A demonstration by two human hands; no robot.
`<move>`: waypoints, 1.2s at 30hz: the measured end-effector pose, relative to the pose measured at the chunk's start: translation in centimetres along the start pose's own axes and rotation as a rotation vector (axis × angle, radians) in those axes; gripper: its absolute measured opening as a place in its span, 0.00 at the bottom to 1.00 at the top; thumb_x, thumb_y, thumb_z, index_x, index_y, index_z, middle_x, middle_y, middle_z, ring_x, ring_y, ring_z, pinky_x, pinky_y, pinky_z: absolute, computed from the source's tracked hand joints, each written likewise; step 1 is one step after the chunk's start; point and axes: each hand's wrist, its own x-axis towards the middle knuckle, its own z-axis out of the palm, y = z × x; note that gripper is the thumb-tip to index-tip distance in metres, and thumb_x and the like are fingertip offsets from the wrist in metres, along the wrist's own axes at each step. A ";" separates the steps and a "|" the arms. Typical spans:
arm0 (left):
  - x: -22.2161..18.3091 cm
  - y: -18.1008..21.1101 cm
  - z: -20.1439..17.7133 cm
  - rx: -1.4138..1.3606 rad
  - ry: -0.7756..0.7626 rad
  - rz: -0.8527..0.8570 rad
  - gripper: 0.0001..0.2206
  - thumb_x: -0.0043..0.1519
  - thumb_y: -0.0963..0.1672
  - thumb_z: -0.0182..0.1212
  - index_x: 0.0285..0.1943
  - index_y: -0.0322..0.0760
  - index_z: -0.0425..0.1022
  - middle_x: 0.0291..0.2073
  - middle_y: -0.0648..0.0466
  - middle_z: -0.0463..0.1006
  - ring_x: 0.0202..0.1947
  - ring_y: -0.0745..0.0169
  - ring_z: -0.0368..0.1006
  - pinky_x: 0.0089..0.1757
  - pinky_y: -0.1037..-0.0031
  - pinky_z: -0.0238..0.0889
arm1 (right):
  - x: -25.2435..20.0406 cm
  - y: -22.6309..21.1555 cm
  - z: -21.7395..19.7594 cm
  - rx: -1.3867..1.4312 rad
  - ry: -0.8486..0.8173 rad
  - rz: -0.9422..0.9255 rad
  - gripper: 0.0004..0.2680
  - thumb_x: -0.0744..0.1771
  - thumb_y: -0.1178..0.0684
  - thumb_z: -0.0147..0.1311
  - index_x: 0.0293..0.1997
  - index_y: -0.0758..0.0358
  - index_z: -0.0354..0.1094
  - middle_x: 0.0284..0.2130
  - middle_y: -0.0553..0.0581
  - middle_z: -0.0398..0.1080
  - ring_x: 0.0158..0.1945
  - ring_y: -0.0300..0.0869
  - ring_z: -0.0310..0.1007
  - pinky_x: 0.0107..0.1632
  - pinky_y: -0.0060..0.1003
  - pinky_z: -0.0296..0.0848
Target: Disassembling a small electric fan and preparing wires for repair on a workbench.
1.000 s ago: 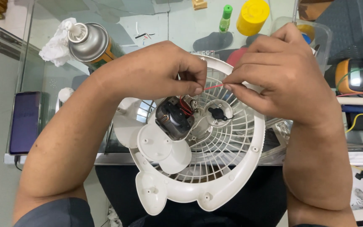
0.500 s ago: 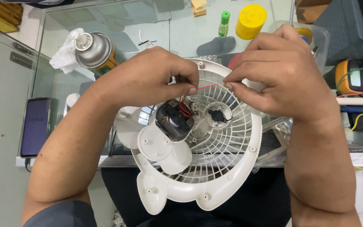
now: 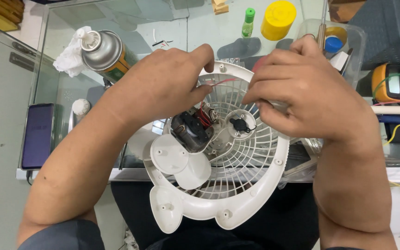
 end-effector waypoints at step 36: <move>-2.7 -4.1 -0.2 -0.430 -0.178 0.193 0.14 0.63 0.49 0.53 0.54 0.56 0.79 0.44 0.66 0.82 0.40 0.67 0.71 0.42 0.71 0.62 | 4.2 -6.9 1.6 -0.345 -0.386 0.314 0.05 0.71 0.48 0.52 0.42 0.53 0.68 0.29 0.52 0.73 0.36 0.52 0.72 0.32 0.51 0.68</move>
